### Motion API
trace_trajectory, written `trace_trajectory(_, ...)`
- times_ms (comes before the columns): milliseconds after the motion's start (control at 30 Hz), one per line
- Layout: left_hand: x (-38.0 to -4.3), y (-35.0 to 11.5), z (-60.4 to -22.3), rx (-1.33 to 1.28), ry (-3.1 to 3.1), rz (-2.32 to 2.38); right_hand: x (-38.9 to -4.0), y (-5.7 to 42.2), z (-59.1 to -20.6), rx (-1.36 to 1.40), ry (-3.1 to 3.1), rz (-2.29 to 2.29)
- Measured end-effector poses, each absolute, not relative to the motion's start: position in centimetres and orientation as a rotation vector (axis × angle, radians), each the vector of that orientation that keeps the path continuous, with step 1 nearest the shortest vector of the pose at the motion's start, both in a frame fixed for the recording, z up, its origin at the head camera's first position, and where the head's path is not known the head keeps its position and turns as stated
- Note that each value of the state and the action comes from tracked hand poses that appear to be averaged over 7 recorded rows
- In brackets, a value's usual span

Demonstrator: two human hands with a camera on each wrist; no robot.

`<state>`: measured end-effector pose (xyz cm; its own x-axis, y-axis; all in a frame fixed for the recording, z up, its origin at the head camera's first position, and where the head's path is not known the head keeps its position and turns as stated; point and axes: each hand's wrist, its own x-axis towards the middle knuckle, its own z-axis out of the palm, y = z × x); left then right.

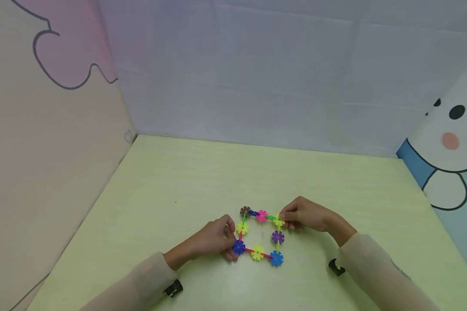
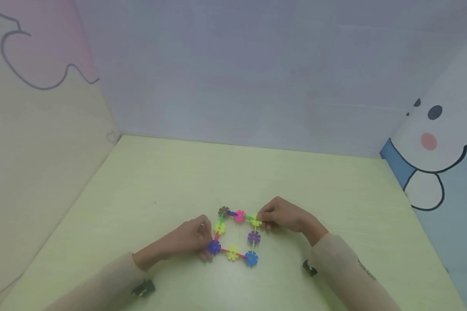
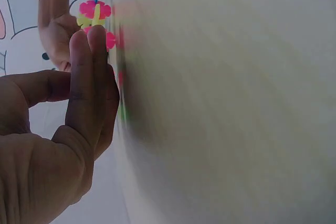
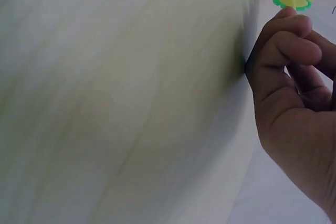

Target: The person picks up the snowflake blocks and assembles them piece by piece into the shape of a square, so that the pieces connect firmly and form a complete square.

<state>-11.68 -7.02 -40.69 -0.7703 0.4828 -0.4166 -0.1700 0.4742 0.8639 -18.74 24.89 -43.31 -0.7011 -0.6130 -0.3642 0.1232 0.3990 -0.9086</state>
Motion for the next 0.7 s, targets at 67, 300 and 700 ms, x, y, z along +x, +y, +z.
trace_trajectory(67,-11.5,-6.9,-40.9,0.266,2.114,1.289,-19.0,24.7,-43.2,-0.436,1.956,-1.328)
trace_trajectory(300,-11.5,-6.4,-41.0,0.302,2.246,1.165,-19.6,24.2,-42.5,-0.478,1.955,-1.238)
trace_trajectory(700,-11.6,-6.3,-40.0,0.285,2.244,1.099,-19.8,23.7,-42.3,-0.436,2.055,-1.159)
